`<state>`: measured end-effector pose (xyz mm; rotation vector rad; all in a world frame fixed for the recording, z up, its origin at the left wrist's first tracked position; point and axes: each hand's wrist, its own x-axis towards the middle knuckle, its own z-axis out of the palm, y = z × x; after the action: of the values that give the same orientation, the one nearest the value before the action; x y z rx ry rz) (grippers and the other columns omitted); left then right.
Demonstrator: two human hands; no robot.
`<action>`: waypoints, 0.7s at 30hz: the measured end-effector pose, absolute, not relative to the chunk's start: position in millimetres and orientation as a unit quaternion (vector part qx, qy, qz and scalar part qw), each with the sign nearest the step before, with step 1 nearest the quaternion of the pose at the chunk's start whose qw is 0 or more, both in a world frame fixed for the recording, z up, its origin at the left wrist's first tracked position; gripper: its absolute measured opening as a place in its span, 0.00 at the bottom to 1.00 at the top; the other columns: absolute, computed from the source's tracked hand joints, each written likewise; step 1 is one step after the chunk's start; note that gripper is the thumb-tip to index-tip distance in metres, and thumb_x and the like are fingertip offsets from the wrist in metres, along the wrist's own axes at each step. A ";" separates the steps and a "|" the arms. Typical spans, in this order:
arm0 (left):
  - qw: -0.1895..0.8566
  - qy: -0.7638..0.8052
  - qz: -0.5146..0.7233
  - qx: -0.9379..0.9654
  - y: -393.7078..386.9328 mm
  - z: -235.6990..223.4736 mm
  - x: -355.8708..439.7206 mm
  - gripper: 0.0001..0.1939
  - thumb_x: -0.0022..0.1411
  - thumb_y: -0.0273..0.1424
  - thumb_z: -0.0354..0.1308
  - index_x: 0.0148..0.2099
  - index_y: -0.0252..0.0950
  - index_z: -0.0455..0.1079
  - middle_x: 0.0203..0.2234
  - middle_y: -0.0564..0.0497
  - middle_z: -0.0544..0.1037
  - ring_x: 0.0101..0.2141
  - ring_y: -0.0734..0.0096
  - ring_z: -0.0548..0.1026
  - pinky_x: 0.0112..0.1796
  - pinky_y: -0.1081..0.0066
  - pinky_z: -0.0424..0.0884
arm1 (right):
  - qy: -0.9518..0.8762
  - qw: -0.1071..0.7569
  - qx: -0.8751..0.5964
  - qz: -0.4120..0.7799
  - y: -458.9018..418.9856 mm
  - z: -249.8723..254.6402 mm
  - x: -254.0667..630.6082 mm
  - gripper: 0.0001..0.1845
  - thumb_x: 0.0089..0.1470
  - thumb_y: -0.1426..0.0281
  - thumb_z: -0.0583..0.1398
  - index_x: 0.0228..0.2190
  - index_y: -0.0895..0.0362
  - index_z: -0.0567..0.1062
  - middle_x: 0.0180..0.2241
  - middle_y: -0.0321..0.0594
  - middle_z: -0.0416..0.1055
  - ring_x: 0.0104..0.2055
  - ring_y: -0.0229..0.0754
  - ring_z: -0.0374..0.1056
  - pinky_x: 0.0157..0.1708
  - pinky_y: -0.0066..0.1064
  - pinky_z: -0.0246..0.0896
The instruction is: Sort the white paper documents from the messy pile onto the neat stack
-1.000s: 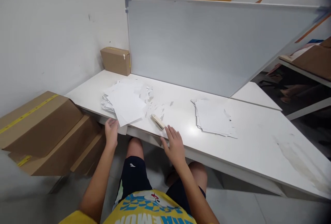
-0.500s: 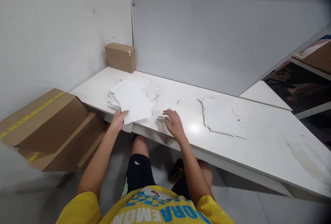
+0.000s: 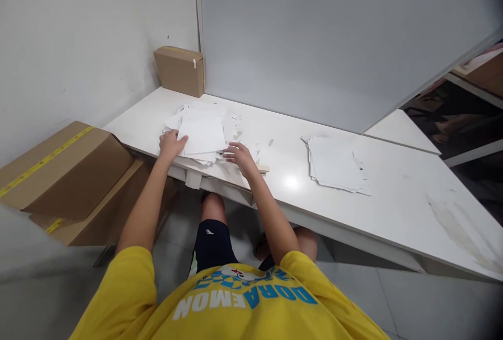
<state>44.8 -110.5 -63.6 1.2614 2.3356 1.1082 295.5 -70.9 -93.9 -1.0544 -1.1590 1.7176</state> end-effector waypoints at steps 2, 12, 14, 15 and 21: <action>0.102 0.831 0.313 0.448 -92.3 -57.1 38.6 0.16 0.55 0.36 0.62 0.45 0.35 0.71 0.50 0.36 0.75 0.57 0.40 0.65 0.56 0.46 0.62 | -0.416 0.450 -0.398 0.683 -69.4 -89.5 299.3 0.14 0.53 0.62 0.62 0.40 0.54 0.70 0.41 0.44 0.77 0.42 0.43 0.76 0.45 0.39 0.71; 0.108 0.818 0.361 0.435 -78.8 -87.2 22.3 0.31 0.54 0.38 0.62 0.58 0.29 0.65 0.53 0.34 0.71 0.54 0.47 0.70 0.56 0.54 0.65 | -0.350 0.555 -0.173 0.735 -97.8 -58.7 329.9 0.24 0.64 0.51 0.47 0.50 0.51 0.69 0.61 0.40 0.67 0.66 0.46 0.59 0.63 0.54 0.59; 0.135 0.809 0.403 0.406 -73.5 -85.3 12.6 0.28 0.52 0.36 0.64 0.54 0.32 0.67 0.46 0.39 0.74 0.46 0.54 0.74 0.50 0.59 0.70 | -0.353 0.549 -0.171 0.738 -97.3 -58.7 328.6 0.25 0.64 0.51 0.46 0.51 0.51 0.68 0.62 0.40 0.64 0.67 0.45 0.58 0.63 0.52 0.58; 0.152 0.801 0.424 0.394 -71.7 -83.7 8.7 0.26 0.51 0.35 0.64 0.52 0.33 0.69 0.43 0.42 0.74 0.42 0.57 0.75 0.47 0.61 0.71 | -0.355 0.546 -0.168 0.740 -96.3 -59.8 328.0 0.25 0.64 0.51 0.45 0.52 0.51 0.68 0.63 0.40 0.63 0.67 0.45 0.57 0.63 0.51 0.59; 0.217 0.766 0.493 0.350 -76.7 -79.6 9.1 0.21 0.46 0.28 0.65 0.46 0.34 0.71 0.37 0.48 0.74 0.34 0.68 0.74 0.40 0.67 0.72 | -0.346 0.540 -0.147 0.753 -89.6 -69.4 323.5 0.24 0.64 0.51 0.46 0.51 0.50 0.68 0.64 0.40 0.63 0.67 0.44 0.57 0.63 0.51 0.59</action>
<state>9.1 -76.7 -79.6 0.9706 2.1220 1.3662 323.5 -89.6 -69.4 -0.3500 -0.8221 1.7897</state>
